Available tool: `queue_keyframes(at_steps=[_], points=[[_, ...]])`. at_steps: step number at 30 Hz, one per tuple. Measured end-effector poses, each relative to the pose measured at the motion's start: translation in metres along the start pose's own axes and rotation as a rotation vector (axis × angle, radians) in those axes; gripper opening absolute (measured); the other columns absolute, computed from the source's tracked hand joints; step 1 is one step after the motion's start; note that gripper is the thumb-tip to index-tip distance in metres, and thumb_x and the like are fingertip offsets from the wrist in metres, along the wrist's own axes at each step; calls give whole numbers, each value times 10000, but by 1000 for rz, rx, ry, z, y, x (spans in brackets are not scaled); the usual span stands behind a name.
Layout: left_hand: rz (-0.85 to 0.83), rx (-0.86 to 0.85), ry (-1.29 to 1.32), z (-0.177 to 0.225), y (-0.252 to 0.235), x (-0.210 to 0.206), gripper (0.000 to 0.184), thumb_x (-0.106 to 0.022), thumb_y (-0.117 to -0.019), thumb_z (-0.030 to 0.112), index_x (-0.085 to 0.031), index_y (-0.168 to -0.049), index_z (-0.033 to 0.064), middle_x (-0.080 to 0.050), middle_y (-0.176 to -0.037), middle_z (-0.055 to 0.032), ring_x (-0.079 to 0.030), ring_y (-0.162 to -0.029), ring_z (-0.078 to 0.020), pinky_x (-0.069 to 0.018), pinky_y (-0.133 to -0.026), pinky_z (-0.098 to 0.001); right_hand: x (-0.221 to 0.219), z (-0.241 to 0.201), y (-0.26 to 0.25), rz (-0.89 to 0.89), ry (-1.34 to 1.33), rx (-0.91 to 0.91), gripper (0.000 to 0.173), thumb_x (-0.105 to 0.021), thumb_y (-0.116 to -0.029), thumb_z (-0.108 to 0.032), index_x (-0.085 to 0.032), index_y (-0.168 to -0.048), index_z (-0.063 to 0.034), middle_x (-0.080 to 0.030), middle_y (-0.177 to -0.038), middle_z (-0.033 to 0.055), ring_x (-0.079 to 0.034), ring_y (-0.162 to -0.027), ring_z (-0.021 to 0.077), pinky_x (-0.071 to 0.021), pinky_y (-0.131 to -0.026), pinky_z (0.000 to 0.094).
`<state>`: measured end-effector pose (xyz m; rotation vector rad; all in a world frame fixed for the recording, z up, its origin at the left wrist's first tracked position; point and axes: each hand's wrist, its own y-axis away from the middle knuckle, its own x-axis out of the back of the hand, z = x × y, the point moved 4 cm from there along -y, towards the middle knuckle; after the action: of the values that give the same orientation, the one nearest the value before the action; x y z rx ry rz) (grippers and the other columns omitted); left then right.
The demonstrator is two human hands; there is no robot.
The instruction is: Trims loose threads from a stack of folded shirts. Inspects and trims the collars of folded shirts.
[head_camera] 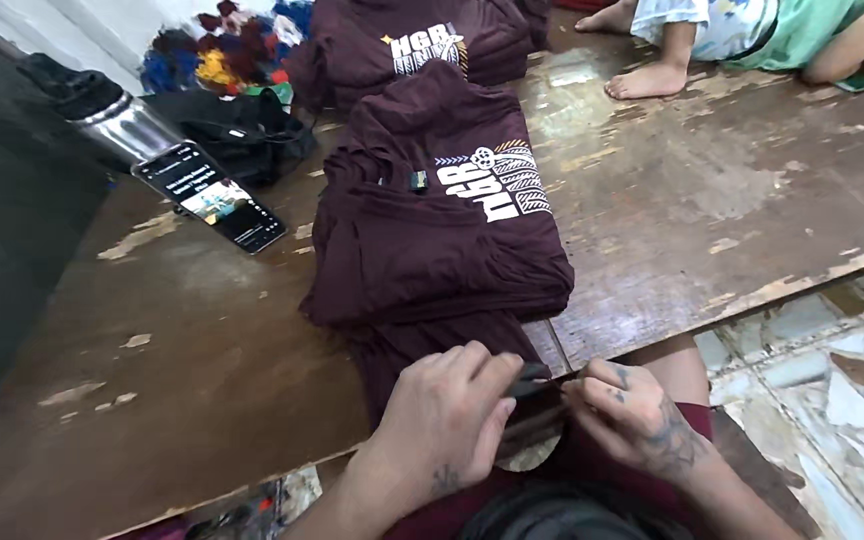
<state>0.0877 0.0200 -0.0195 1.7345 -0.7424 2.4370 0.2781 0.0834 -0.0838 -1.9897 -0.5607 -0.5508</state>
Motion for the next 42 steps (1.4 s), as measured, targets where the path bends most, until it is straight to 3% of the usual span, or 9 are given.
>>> queue_keyframes(at_steps=[12,18,22,24,26,28,32,35,42], points=[[-80,-200,-312,22,-15,4,203,-603,-826,33,-733,-968,94,-651,-750,-89,-623,-587,-268,-437,-475,-377,-1,-16,-11,113,-154,17,198,-570,-930,-137,-606,-759,-44,-558,-645,72,-562,-577,139,-467,-533,227],[-5,269,109,-19,19,4,433,-620,-957,382,-642,-1191,19,-660,-822,-98,-621,-645,-220,-517,-553,-394,-12,-24,18,-308,-298,56,395,-522,-1051,-435,-724,-1012,-98,-692,-818,31,-674,-760,112,-559,-689,254],[-377,386,289,-51,56,5,271,-740,-891,301,-677,-939,42,-660,-706,-94,-675,-646,-262,-548,-597,-502,-13,-17,18,-313,-265,66,273,-522,-1061,-293,-711,-1013,-102,-731,-860,17,-700,-785,85,-576,-724,237],[105,642,356,-79,70,53,114,-648,-901,131,-635,-846,32,-607,-687,2,-613,-627,-86,-540,-630,-283,-18,-22,5,-303,-268,130,249,-526,-1049,-244,-709,-947,-109,-708,-808,10,-685,-755,90,-567,-704,238],[1021,831,551,-104,84,88,161,-507,-1049,101,-511,-888,111,-500,-604,89,-494,-496,-2,-468,-497,-165,-28,-34,-14,-278,-260,223,246,-543,-1034,-249,-714,-912,-122,-674,-774,10,-664,-734,123,-558,-678,273],[1317,722,680,-90,67,95,233,-362,-1116,239,-480,-915,224,-463,-551,162,-467,-446,19,-443,-446,-160,-35,-42,-55,-263,-191,301,203,-573,-993,-233,-729,-930,-118,-699,-886,62,-689,-882,218,-563,-815,384],[662,289,474,-20,32,42,386,-391,-1107,387,-646,-989,122,-643,-827,99,-617,-758,49,-521,-689,-141,-80,-1,-161,-361,-13,55,342,-575,-1026,-297,-725,-1254,-91,-666,-1346,195,-562,-1347,406,-371,-1128,660],[453,46,162,0,13,21,396,-380,-1100,367,-657,-1073,86,-652,-1018,-96,-641,-1004,-160,-528,-911,-270,-135,55,-206,-711,22,-375,632,-425,-1058,-556,-413,-1590,-214,-340,-1638,221,-234,-1550,410,-110,-1211,682],[514,630,204,-51,-34,14,315,-476,-1022,103,-704,-1169,-55,-617,-1257,-273,-567,-1223,-394,-435,-1063,-488,-135,46,-216,-679,50,-425,603,-493,-1062,-452,-406,-1589,-173,-404,-1590,254,-322,-1506,440,-169,-1174,717]])
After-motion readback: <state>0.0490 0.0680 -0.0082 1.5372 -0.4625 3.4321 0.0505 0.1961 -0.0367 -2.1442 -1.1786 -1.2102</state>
